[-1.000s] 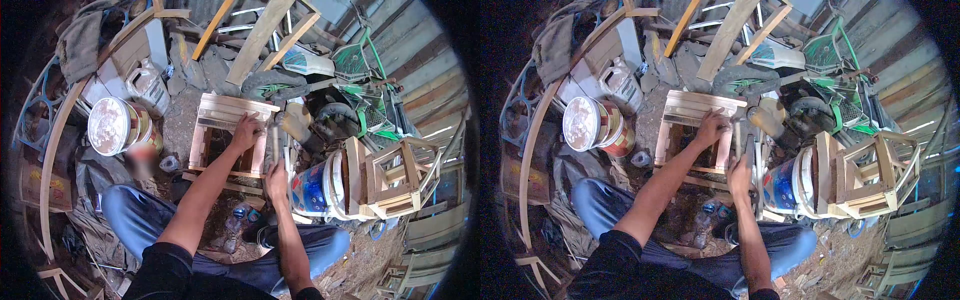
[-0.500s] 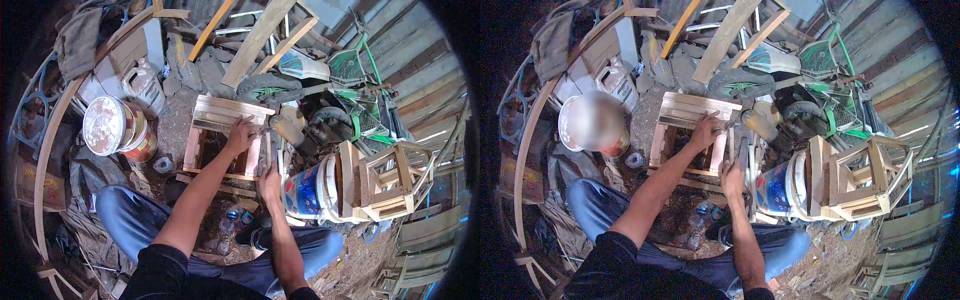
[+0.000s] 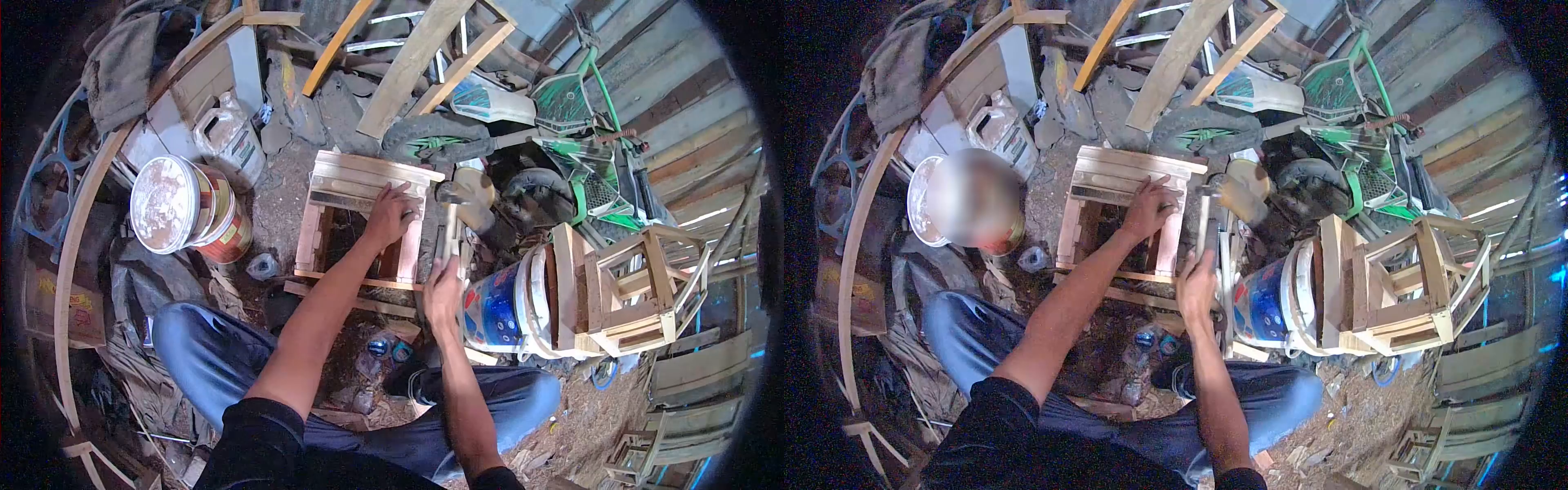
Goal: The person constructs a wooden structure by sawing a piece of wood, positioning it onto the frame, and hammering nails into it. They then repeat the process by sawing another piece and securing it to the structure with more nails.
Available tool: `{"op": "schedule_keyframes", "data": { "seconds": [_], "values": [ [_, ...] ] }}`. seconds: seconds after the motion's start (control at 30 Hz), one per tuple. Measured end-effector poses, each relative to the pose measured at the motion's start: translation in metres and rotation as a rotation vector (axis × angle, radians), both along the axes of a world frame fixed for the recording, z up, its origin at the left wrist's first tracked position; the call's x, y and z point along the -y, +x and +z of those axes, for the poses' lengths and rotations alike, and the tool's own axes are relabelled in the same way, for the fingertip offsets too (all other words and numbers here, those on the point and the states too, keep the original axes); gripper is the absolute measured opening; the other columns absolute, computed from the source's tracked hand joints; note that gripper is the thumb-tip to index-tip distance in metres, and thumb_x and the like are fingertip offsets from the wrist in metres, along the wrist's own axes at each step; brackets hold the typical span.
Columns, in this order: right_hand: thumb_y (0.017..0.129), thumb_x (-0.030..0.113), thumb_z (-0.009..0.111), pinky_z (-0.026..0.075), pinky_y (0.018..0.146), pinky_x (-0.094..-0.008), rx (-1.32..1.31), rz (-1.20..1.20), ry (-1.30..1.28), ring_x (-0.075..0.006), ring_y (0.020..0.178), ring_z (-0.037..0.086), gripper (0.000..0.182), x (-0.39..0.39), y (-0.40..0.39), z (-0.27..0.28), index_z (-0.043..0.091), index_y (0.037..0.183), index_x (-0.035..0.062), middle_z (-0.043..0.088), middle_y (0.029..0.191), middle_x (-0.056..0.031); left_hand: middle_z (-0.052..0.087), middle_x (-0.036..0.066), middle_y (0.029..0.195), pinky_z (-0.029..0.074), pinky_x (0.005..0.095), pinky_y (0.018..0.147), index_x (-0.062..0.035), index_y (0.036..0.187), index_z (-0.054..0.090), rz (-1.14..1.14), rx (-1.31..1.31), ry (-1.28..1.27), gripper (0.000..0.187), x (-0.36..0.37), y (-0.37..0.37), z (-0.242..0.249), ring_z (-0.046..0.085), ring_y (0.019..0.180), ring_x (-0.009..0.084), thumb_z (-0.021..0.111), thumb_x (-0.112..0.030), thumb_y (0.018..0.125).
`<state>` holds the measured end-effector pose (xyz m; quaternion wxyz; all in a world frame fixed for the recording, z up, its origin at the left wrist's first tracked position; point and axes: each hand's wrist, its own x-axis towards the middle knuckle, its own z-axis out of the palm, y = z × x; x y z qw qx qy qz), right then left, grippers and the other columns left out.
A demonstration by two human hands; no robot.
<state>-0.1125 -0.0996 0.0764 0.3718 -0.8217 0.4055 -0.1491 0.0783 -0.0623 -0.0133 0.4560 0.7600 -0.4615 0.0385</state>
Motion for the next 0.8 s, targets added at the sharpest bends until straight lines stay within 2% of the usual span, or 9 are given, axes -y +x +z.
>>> {"op": "schedule_keyframes", "data": {
  "seconds": [0.07, 0.17, 0.23, 0.4, 0.47, 0.53, 0.63, 0.73, 0.8],
  "values": [
    [0.097, 0.023, 0.045, 0.042, 0.060, -0.0551, -0.065, 0.082, -0.050, -0.0512, 0.069, 0.058, 0.027, 0.012, -0.004, -0.037, 0.045, 0.109, -0.0016, 0.057, 0.067, -0.0315, 0.066, -0.002, 0.114, 0.020, 0.0505, 0.113, -0.0138, 0.084, 0.066, 0.013, 0.006, 0.032, 0.006, 0.001, 0.002, 0.001, 0.040, 0.133, 0.0246, 0.068, -0.015, 0.079],
    [0.097, 0.023, 0.045, 0.041, 0.053, -0.0545, -0.049, 0.143, -0.095, -0.0504, 0.064, 0.058, 0.028, 0.012, -0.005, -0.031, 0.043, 0.110, -0.0020, 0.057, 0.064, -0.0313, 0.067, -0.002, 0.113, 0.021, 0.0499, 0.113, -0.0139, 0.084, 0.066, 0.003, -0.015, 0.007, 0.006, 0.000, 0.001, 0.003, 0.041, 0.132, 0.0250, 0.068, -0.015, 0.079],
    [0.097, 0.022, 0.045, 0.041, 0.051, -0.0540, -0.021, 0.066, -0.111, -0.0501, 0.063, 0.058, 0.028, 0.004, 0.000, -0.007, 0.041, 0.113, -0.0007, 0.057, 0.065, -0.0317, 0.067, -0.002, 0.113, 0.021, 0.0499, 0.113, -0.0137, 0.083, 0.066, 0.003, -0.006, 0.012, 0.005, -0.001, 0.002, 0.002, 0.041, 0.132, 0.0253, 0.068, -0.015, 0.079],
    [0.098, 0.023, 0.044, 0.042, 0.055, -0.0540, -0.133, 0.164, -0.158, -0.0519, 0.068, 0.058, 0.023, 0.005, -0.003, -0.024, 0.042, 0.106, 0.0017, 0.058, 0.067, -0.0324, 0.066, -0.001, 0.114, 0.020, 0.0500, 0.113, -0.0128, 0.082, 0.066, 0.012, -0.012, 0.084, 0.004, 0.002, 0.000, 0.006, 0.041, 0.132, 0.0257, 0.068, -0.015, 0.079],
    [0.098, 0.022, 0.044, 0.042, 0.055, -0.0539, -0.101, 0.142, -0.157, -0.0520, 0.068, 0.058, 0.022, 0.010, -0.004, -0.028, 0.042, 0.104, 0.0017, 0.058, 0.067, -0.0325, 0.069, 0.004, 0.101, 0.023, 0.0496, 0.112, -0.0128, 0.080, 0.066, 0.037, 0.019, -0.026, 0.005, 0.001, 0.000, 0.004, 0.047, 0.126, 0.0249, 0.068, -0.012, 0.075],
    [0.098, 0.023, 0.044, 0.042, 0.056, -0.0536, -0.018, 0.096, -0.056, -0.0515, 0.067, 0.057, 0.022, -0.002, 0.000, 0.000, 0.043, 0.102, 0.0009, 0.057, 0.066, -0.0317, 0.069, 0.004, 0.101, 0.024, 0.0496, 0.112, -0.0126, 0.080, 0.066, 0.033, 0.021, -0.039, 0.006, 0.000, 0.001, 0.003, 0.047, 0.126, 0.0250, 0.068, -0.012, 0.075],
    [0.098, 0.023, 0.044, 0.042, 0.055, -0.0533, -0.020, 0.025, -0.142, -0.0496, 0.066, 0.059, 0.023, -0.003, 0.001, -0.008, 0.044, 0.100, 0.0000, 0.057, 0.064, -0.0299, 0.069, 0.005, 0.102, 0.024, 0.0497, 0.111, -0.0120, 0.081, 0.066, 0.026, 0.034, -0.047, 0.007, 0.001, 0.001, 0.001, 0.046, 0.126, 0.0254, 0.069, -0.013, 0.075],
    [0.098, 0.022, 0.045, 0.041, 0.052, -0.0537, -0.069, 0.121, -0.157, -0.0490, 0.061, 0.058, 0.023, 0.007, -0.004, -0.022, 0.044, 0.101, -0.0007, 0.056, 0.060, -0.0288, 0.067, 0.001, 0.113, 0.021, 0.0504, 0.113, -0.0126, 0.084, 0.066, 0.031, 0.008, 0.039, 0.008, 0.001, 0.001, 0.006, 0.041, 0.132, 0.0250, 0.068, -0.019, 0.079],
    [0.097, 0.020, 0.045, 0.040, 0.052, -0.0534, -0.078, 0.149, -0.131, -0.0506, 0.061, 0.056, 0.022, 0.007, -0.002, -0.012, 0.043, 0.102, -0.0004, 0.055, 0.060, -0.0288, 0.069, 0.004, 0.103, 0.023, 0.0499, 0.111, -0.0135, 0.089, 0.069, 0.025, 0.002, -0.044, 0.013, -0.001, -0.001, 0.006, 0.044, 0.128, 0.0259, 0.069, -0.014, 0.076]
  ]
}}
